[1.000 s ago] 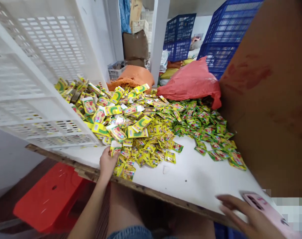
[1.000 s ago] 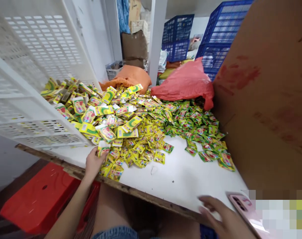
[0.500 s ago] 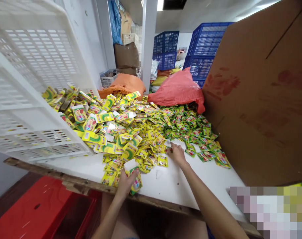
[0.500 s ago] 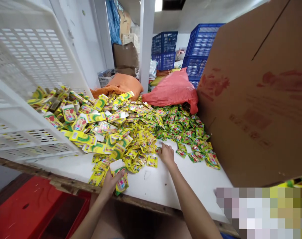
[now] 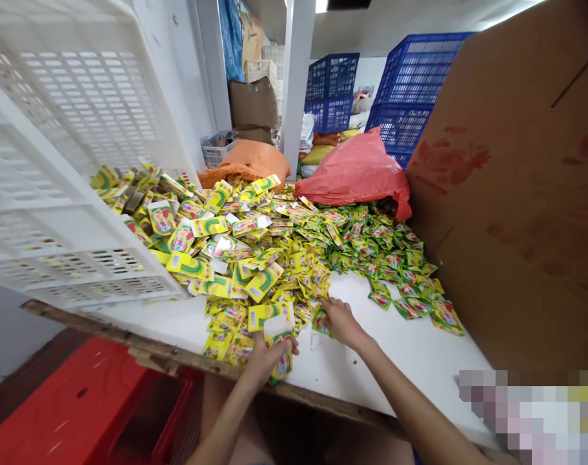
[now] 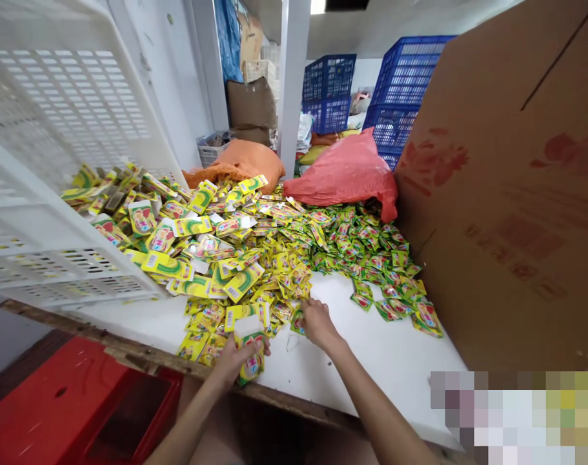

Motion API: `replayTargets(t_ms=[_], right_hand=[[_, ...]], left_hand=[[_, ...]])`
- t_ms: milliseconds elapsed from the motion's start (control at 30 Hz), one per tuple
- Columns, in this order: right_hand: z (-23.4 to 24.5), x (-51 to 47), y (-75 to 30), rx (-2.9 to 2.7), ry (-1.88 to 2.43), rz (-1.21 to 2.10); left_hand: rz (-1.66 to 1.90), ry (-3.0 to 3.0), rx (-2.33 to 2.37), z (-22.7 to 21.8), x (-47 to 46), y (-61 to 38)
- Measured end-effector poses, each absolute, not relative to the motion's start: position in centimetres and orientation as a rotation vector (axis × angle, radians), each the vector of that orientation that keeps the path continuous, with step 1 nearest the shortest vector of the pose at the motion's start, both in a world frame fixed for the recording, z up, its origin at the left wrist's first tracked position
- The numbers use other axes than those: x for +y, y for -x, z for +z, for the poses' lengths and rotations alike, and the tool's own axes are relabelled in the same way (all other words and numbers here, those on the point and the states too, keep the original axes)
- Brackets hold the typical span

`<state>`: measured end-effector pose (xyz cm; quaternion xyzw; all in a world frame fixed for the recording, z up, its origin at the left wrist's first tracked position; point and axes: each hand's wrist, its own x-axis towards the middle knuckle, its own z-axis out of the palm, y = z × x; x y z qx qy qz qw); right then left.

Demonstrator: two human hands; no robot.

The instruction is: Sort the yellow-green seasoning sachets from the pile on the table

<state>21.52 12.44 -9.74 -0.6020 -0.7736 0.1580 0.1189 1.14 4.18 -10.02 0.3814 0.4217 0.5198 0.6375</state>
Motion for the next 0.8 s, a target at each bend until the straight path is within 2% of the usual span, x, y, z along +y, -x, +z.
replayTargets(t_ms=[200,433,667,800], right_hand=[[-11.1,8.6,-22.8,-2.077,1.670,0.466],[-6.9,6.1,-19.5,-1.595,1.299,0.513],[-4.1,5.4,-18.0,-2.197,1.132,0.485],[-3.7,5.4,-18.1,-2.183,1.091,0.472]], left_hand=[[1.071,-0.890,0.859,-10.2,4.3,-3.3],[0.967,-0.970,0.815,-10.1,5.0,-4.0],[0.921,-1.041,0.741,-10.9,5.3,-4.0],[0.919,-1.050,0.709,-10.6,5.3,-3.9]])
